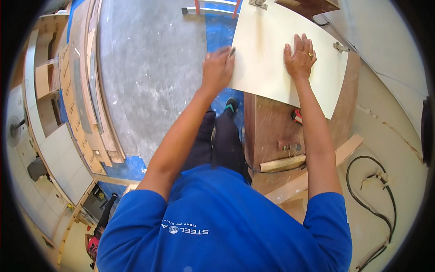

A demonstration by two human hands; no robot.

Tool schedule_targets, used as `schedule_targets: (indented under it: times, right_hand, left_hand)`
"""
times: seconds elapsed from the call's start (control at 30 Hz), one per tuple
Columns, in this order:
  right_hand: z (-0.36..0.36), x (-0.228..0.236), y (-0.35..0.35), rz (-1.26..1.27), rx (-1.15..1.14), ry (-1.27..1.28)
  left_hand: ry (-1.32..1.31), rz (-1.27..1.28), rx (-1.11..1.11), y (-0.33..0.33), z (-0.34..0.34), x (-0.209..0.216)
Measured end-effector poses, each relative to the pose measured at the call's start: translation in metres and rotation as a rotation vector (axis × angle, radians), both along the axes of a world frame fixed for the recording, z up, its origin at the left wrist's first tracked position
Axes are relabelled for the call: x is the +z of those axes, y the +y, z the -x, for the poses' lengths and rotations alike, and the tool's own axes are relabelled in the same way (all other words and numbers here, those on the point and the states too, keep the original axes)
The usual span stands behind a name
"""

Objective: The person sands the edges and corners of a white cabinet door using a sanding block by hand, turning the door over to sand both sides.

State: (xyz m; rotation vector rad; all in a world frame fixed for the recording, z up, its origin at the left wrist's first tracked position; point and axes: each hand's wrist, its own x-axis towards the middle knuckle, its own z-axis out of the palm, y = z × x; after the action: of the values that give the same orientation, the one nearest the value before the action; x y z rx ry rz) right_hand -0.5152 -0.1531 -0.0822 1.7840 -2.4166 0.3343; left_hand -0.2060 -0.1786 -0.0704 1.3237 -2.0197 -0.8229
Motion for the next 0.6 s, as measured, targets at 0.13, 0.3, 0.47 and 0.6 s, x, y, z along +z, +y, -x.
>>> schedule_targets:
  times: [0.13,0.3,0.47,0.6]
  right_hand:
    - [-0.003,0.002,-0.001,-0.01,0.01,-0.009]
    - [0.002,-0.003,0.009,-0.036,-0.017,-0.012]
    - [0.002,-0.002,0.004,-0.021,-0.017,-0.023]
    - [-0.005,-0.002,0.0,0.011,0.034,-0.006]
  left_hand:
    - [-0.065,-0.016,0.004,-0.053,0.027,0.013]
    - [-0.01,0.012,-0.011,0.048,-0.02,0.01]
    - [-0.123,0.03,0.028,0.004,0.003,0.012]
    - [-0.13,0.058,-0.028,-0.038,0.012,0.009]
